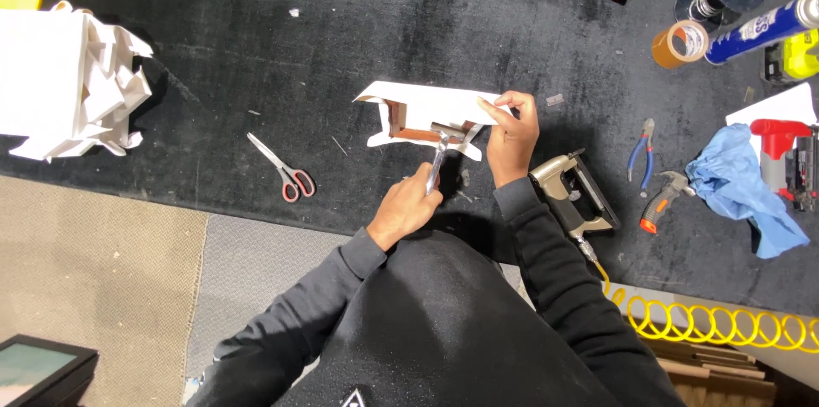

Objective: The person assembles a picture frame by attaching white backing material to a wooden frame using a staple gun and a metal clamp. They repeatedly position the clamp, staple the edges, and adjust the frame on a black workbench.

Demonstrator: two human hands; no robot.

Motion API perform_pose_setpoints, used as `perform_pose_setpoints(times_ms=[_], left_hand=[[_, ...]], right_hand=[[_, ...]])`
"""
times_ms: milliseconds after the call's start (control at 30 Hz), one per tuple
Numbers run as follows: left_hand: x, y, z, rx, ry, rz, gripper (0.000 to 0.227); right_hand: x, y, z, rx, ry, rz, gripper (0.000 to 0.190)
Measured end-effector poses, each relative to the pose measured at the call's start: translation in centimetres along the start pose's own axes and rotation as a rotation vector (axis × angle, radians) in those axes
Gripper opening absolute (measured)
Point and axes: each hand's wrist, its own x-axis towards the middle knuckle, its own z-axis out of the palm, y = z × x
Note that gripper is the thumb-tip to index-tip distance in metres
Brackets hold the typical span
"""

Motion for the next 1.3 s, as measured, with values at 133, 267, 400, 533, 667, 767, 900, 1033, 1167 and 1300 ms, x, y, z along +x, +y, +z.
perform_pose_setpoints(times_ms=[133,267,400,533,667,767,900,1033,1167,1300], left_hand=[[-1.0,1.9,-1.3,-0.059,-0.055,0.024,0.05],[-0.8,3.2,-2.0,-0.137,-0.004,0.0,0.065],[0.6,2.1,-1.0,-0.2,0.018,-0.057,0.066],[1.5,1.0,0.4,-0.233,0.095,-0.054,0.053],[0.8,1.9,0.1,-0.251,0.208,-0.011,0.043],[1.2,1.3,0.5,-0.261,0.248,-0.007,0.037],[1.9,1.0,1.0,-0.393,0.209,-0.07,0.028],[1.8,1.6,1.2,-0.458,0.191,-0.061,0.032],[3.9,-0.5,3.0,-0.498,0.234,-0.053,0.028],[6.9,-3.6,4.9,-0.45,0.422,0.155,0.011]], right_hand=[[0.0,-0.4,-0.1,0.012,-0.002,0.003,0.036],[-0.3,-0.4,-0.2,0.02,-0.011,-0.011,0.036],[-0.4,-0.3,-0.3,0.029,-0.012,-0.01,0.034],[-0.5,-0.6,-0.5,0.059,-0.01,-0.013,0.031],[-0.3,-0.6,-0.5,0.059,0.004,-0.041,0.029],[-0.3,-0.2,-0.4,0.061,0.008,-0.047,0.029],[0.1,-0.5,-0.4,0.132,0.034,-0.05,0.027],[0.2,-1.3,-0.2,0.206,0.066,-0.022,0.024],[0.7,-2.2,-0.3,0.303,0.073,0.038,0.023],[1.1,-1.8,-0.4,0.219,0.057,-0.018,0.027]])
